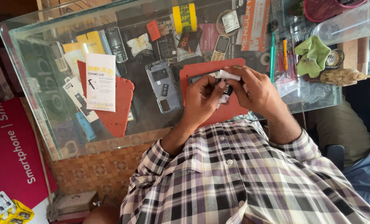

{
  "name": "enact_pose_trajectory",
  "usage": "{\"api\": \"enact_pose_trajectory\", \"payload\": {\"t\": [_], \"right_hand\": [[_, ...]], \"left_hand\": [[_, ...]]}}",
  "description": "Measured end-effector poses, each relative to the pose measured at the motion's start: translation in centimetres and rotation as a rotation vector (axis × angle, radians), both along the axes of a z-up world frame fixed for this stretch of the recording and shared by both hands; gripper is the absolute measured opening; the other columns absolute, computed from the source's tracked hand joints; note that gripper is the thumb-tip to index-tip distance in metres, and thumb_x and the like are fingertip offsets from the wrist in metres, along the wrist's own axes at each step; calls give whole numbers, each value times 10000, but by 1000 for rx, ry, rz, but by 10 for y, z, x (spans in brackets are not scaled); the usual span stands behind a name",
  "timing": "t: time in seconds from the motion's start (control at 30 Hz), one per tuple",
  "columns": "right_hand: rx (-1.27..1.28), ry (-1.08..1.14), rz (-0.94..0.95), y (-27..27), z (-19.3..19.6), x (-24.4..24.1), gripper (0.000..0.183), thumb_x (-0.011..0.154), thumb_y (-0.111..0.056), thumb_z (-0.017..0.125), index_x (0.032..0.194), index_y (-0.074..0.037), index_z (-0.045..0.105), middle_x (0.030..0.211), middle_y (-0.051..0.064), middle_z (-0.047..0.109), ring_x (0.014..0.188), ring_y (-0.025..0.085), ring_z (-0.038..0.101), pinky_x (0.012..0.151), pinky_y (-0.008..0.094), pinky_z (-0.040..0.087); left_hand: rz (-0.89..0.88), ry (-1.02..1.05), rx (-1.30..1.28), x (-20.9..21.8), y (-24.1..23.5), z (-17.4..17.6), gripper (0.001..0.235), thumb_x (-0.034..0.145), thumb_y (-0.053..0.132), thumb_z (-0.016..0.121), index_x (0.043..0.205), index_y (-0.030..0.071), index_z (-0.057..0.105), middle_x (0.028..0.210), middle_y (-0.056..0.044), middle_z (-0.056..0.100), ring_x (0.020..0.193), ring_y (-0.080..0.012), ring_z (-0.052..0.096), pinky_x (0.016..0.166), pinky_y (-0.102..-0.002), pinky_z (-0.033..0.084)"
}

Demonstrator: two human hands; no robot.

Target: The person disassembles a smartphone using a screwdriver, removes internal components like the battery and circuit boards, and subsequently begins the reassembly process.

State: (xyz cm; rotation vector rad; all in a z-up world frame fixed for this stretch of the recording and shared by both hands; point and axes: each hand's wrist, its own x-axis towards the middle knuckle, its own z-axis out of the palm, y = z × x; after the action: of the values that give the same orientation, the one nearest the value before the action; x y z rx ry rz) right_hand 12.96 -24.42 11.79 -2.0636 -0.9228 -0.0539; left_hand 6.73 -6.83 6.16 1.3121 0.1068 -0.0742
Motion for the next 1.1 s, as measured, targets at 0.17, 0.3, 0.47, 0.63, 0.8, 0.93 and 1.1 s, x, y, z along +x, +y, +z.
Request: {"api": "enact_pose_trajectory", "payload": {"t": [0.17, 0.3, 0.47, 0.63, 0.8, 0.93, 1.1], "right_hand": [[-148, -30, -122, -3, -25, 0, 207, 960, 137, 631, 1156, 83, 598, 882, 185, 664, 752, 362, 695, 600, 446, 531], [-65, -138, 41, 1, -36, 1, 166, 909, 142, 635, 1039, 51, 587, 905, 157, 612, 811, 360, 676, 684, 453, 556], [210, 168, 137, 1, -18, 7, 349, 864, 91, 725, 1206, 67, 658, 1054, 153, 653, 928, 262, 669, 747, 384, 574], [266, 533, -62, 9, -24, -3, 288, 983, 55, 719, 1265, 56, 662, 1084, 97, 610, 946, 127, 675, 778, 275, 637], [183, 133, -147, 17, -39, -9, 165, 963, 134, 732, 1045, 72, 603, 1073, 101, 599, 985, 138, 690, 821, 284, 635], [255, 343, -107, 20, -40, -7, 285, 934, 138, 722, 1073, 26, 500, 1104, 116, 598, 998, 126, 685, 802, 266, 630], [377, 758, -28, 31, -28, -5, 403, 983, 127, 618, 1320, 1, 434, 1232, 108, 599, 1063, 107, 655, 776, 240, 572]], "left_hand": [[-4, -66, 17, -1, -3, -9, 159, 1075, 102, 649, 1008, -41, 637, 760, -33, 673, 654, -41, 623, 531, -218, 464], [55, -53, -20, 9, -3, -7, 198, 1076, 108, 659, 1155, -66, 714, 793, -29, 667, 682, -36, 581, 560, -217, 458], [14, -205, 113, 16, 18, 7, 230, 1061, 170, 660, 1173, -23, 712, 850, -53, 700, 666, -73, 655, 565, -235, 512], [16, -188, 365, 23, 22, 14, 237, 1000, 158, 737, 1160, -17, 744, 822, -71, 708, 692, -84, 658, 600, -268, 516], [34, -236, 411, 28, 23, 12, 177, 959, 123, 795, 1067, -15, 768, 894, -77, 755, 730, -108, 719, 621, -262, 547], [-17, -368, 500, 30, 30, 8, 193, 977, 67, 751, 1159, 3, 746, 1015, -79, 752, 845, -155, 755, 713, -268, 586], [-48, -472, 803, 35, 44, 14, 327, 900, 85, 798, 1212, 16, 731, 1084, -111, 765, 891, -229, 754, 823, -367, 563]]}}
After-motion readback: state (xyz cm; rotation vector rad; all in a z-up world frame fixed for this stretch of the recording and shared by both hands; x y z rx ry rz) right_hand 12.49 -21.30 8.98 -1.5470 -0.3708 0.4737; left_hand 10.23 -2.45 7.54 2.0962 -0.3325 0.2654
